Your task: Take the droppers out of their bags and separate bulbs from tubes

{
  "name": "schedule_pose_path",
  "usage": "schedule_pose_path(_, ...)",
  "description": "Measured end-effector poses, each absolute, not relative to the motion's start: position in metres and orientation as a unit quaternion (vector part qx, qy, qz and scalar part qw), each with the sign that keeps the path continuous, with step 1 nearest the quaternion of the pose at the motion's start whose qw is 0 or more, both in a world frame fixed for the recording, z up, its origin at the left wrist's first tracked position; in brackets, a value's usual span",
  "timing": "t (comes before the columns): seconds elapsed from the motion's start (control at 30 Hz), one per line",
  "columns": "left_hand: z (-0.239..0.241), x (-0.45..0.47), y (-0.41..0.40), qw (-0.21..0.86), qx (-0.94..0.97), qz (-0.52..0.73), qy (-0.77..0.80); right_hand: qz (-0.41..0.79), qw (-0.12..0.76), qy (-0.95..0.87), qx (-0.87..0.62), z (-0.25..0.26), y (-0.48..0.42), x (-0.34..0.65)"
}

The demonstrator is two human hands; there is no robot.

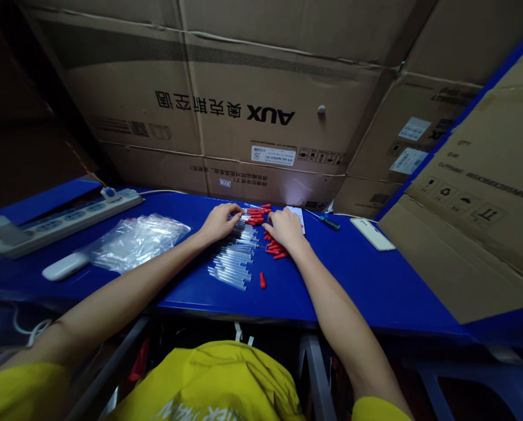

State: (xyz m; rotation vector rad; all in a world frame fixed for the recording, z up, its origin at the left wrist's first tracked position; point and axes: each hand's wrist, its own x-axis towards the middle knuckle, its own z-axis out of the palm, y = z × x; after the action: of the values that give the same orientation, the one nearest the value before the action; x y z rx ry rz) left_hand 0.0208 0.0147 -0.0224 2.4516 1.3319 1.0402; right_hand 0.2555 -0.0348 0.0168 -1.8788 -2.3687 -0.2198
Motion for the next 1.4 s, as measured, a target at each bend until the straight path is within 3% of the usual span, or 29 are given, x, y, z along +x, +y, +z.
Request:
schedule_pose_path(0.47,-0.024,0.024,0.013,0.087,0.828,0.341,0.437,-0.155,0.037,-0.823,-0.545,0.009,-0.027,0.220)
schedule_pose_path(0.77,-0.017,0.021,0.008,0.037,0.855,0.329,0.399,-0.123,0.115,-0.823,-0.543,0.021,-0.034,0.232)
schedule_pose_path(0.97,-0.019,0.023,0.008,0.057,0.884,0.283,0.368,-0.120,0.166,-0.821,-0.532,0.019,-0.037,0.233)
schedule_pose_path(1.4,-0.012,0.029,-0.004,0.041,0.894,0.230,0.382,-0.202,0.158,-0.831,-0.493,0.018,-0.038,0.234)
